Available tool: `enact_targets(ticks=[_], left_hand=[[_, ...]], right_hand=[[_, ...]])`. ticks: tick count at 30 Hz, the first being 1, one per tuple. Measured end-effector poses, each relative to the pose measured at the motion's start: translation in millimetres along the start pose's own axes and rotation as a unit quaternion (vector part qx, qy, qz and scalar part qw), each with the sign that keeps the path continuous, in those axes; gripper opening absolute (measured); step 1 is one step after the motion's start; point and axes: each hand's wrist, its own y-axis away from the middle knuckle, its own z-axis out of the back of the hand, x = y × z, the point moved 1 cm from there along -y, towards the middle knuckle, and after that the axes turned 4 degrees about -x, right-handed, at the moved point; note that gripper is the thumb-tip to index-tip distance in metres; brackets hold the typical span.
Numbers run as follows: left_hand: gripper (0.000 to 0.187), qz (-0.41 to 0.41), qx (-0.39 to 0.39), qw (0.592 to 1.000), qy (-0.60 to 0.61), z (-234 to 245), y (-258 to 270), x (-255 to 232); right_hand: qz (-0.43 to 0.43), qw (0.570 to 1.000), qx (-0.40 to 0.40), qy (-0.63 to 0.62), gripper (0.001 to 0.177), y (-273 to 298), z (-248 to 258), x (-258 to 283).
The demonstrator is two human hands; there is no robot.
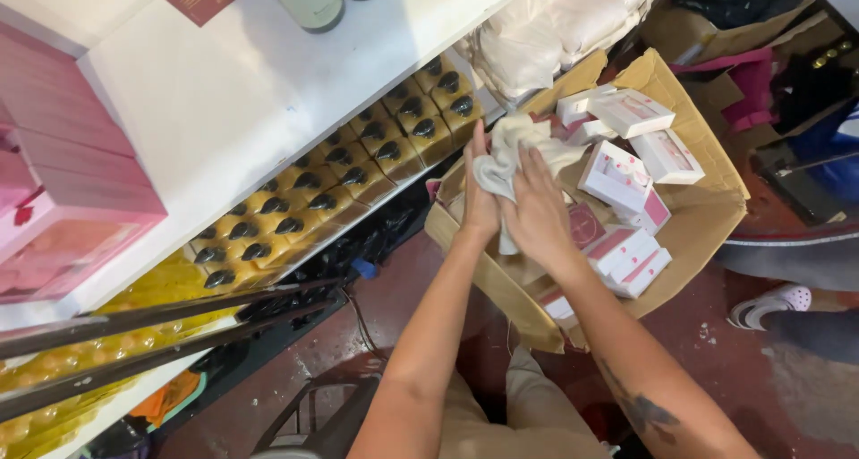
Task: The person takes small boxes from a cardboard box on the floor, wipes them with a cloth, and places them on a shelf. The person handles both white and maroon boxes, wiping each one before arranging them on the shelf among other products.
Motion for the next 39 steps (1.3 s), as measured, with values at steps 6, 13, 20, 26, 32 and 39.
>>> enact_targets(ticks=[6, 13, 20, 26, 32, 39], left_hand=[[0.094, -0.017, -0.053, 0.998, -0.013, 28.9, 4.6, -69.2], [0.126, -0.044, -0.047, 0.998, -0.029, 70.9, 20.1, -110.7], [0.119, -0.13, -0.077, 0.983, -0.104, 78.3, 20.5, -70.9], [0.125, -0.038, -0.087, 0.995, -0.043, 136.2, 31.3, -164.1], [0.126, 0.054, -0.105, 0.979, 0.164, 153.7, 45.1, -139.4], [0.124, 0.219, -0.216, 0.884, 0.351, 168.1, 45.4, -113.7]], right_hand=[[-0.028, 0.993, 0.003, 0.114, 0.052, -31.1, 3.4, -1.2], [-0.122, 0.992, -0.007, 0.012, 0.057, -56.1, 19.2, -39.3], [0.044, 0.998, -0.049, 0.02, 0.051, -20.7, 8.7, 68.4], [0.019, 0.995, -0.036, 0.091, 0.05, -56.8, 31.6, 85.4], [-0.315, 0.87, 0.186, -0.329, 0.056, -78.7, 51.4, 61.9], [-0.345, 0.666, 0.154, -0.643, 0.057, -42.0, 16.3, 85.1]])
